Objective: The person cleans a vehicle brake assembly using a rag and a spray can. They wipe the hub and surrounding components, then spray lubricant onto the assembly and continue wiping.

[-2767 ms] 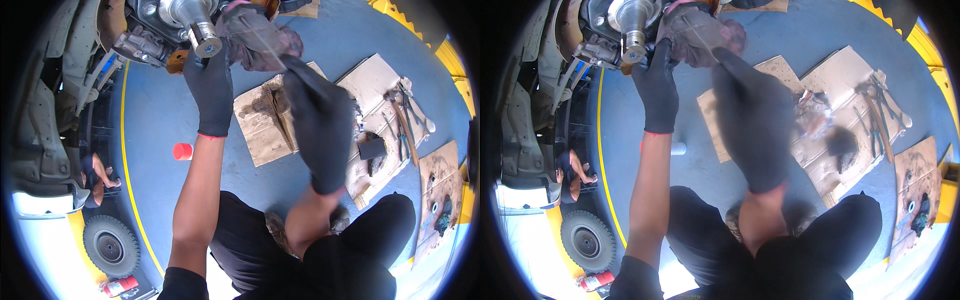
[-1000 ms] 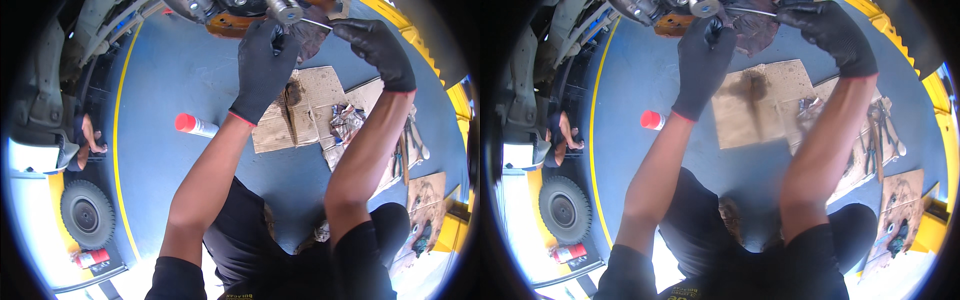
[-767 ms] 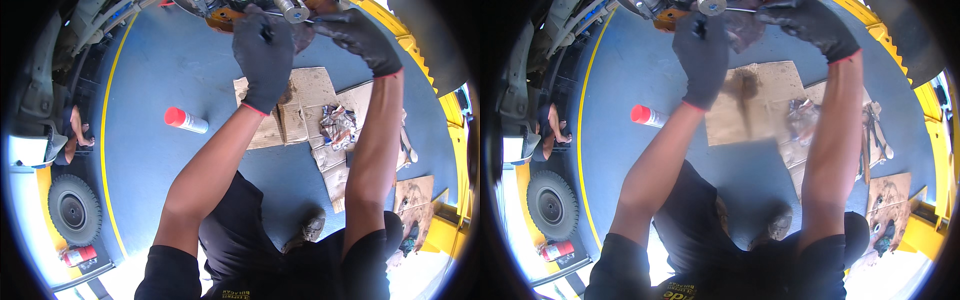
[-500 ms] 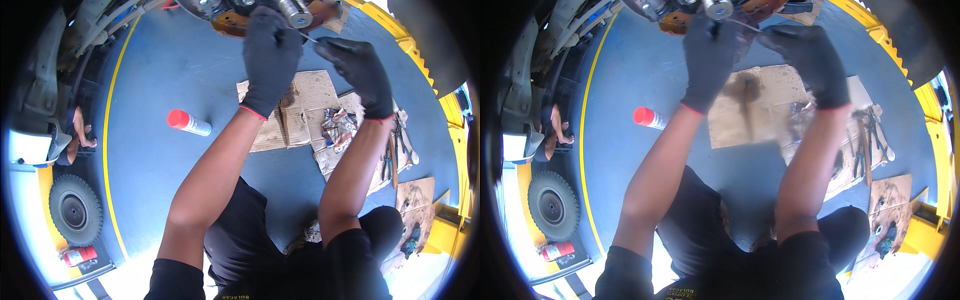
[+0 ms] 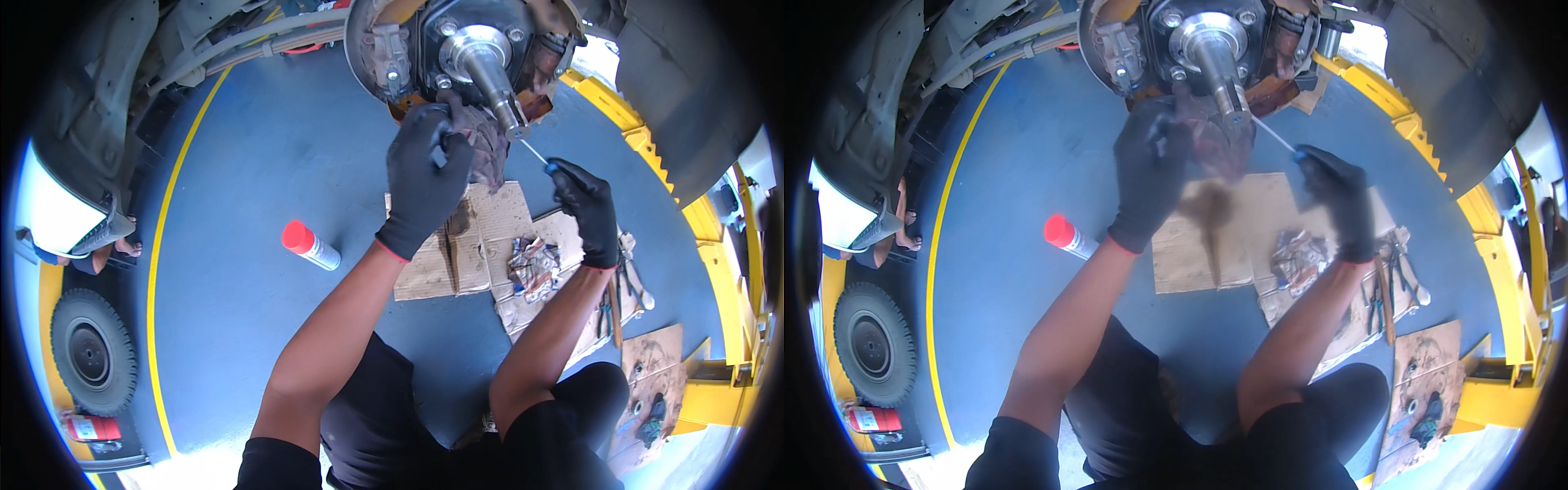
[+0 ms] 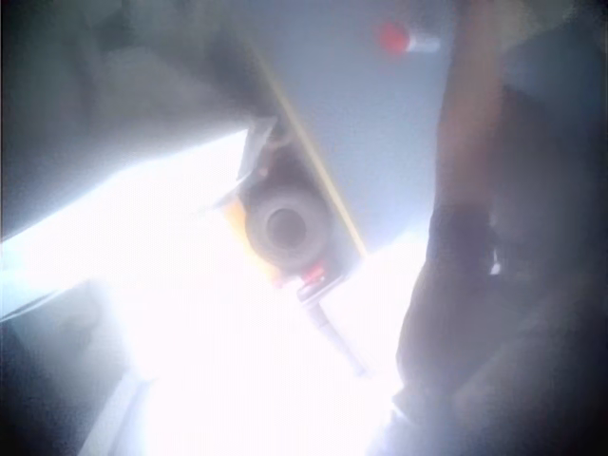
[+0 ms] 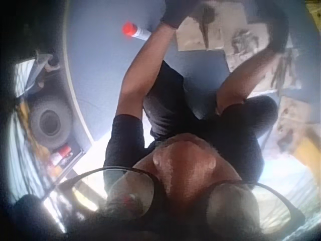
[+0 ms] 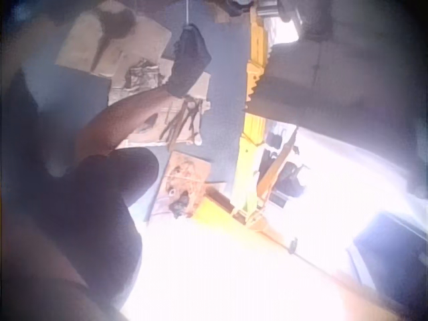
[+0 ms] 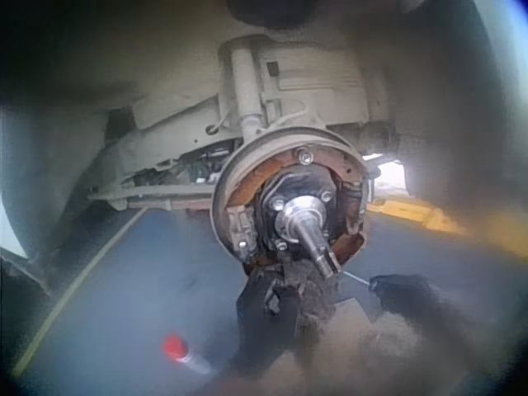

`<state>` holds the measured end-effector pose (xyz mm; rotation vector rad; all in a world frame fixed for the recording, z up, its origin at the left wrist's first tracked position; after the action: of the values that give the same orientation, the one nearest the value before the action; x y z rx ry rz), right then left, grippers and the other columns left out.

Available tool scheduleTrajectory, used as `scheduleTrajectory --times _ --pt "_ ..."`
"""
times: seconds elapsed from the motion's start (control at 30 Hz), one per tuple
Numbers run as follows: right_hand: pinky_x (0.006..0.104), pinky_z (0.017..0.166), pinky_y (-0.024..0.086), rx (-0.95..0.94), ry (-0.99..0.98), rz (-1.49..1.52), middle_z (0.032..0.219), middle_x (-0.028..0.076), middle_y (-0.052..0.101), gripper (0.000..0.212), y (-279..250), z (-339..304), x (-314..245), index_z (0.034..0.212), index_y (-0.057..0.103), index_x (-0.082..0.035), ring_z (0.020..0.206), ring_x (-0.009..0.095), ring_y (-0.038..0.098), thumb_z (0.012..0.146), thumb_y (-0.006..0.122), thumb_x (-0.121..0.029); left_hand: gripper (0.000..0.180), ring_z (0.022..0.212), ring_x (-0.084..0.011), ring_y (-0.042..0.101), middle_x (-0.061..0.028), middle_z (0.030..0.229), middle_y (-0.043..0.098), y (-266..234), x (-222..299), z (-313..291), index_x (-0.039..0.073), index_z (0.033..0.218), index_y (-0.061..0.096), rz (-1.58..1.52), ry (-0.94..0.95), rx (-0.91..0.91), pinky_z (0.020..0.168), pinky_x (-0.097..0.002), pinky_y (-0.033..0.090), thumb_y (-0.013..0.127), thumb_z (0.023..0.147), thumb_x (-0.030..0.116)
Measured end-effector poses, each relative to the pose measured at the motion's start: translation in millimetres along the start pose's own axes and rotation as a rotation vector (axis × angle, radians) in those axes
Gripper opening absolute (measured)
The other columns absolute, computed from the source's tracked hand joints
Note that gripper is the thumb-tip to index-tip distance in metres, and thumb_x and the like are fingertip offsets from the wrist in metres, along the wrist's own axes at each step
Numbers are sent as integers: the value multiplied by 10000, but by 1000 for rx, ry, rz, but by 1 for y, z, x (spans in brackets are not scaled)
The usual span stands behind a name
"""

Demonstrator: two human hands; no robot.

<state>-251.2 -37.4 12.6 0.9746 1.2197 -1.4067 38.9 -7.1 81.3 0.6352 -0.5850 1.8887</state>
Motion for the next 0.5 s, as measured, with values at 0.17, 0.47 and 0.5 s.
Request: scheduleTrajectory --times 0.17,0.47,0.5 --pt "412 877 571 -547 -210 -1362 1010 158 762 254 -36 11 168 1103 798 -43 934 286 716 1014 677 -248 227 672 -77 496 -24 688 546 -22 8 9 -23 902 575 -201 -232 154 625 -322 439 655 1042 137" --pt "481 1013 571 -6 288 -1300 1157 247 774 446 -73 -47 350 1165 776 -49 1108 409 741 946 704 -432 216 670 -66 483 -16 691 562 5 17 13 -10 929 602 -440 -249 160 605 -315 431 662 1050 159" --pt "482 1013 570 -17 348 -1310 1162 243 774 452 -98 -42 356 1192 768 -60 1107 408 739 939 709 -430 222 664 -66 495 -18 696 568 21 12 10 -9 931 607 -565 -319 108 601 -314 440 666 1050 169"
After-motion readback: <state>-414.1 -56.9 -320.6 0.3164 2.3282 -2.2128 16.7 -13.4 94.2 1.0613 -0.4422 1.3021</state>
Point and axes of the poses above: each hand's wrist, its own z-axis towards the middle knuckle, its own y-axis out of the palm, x = y × z, the point moved 8 cm from there along z, towards the middle knuckle
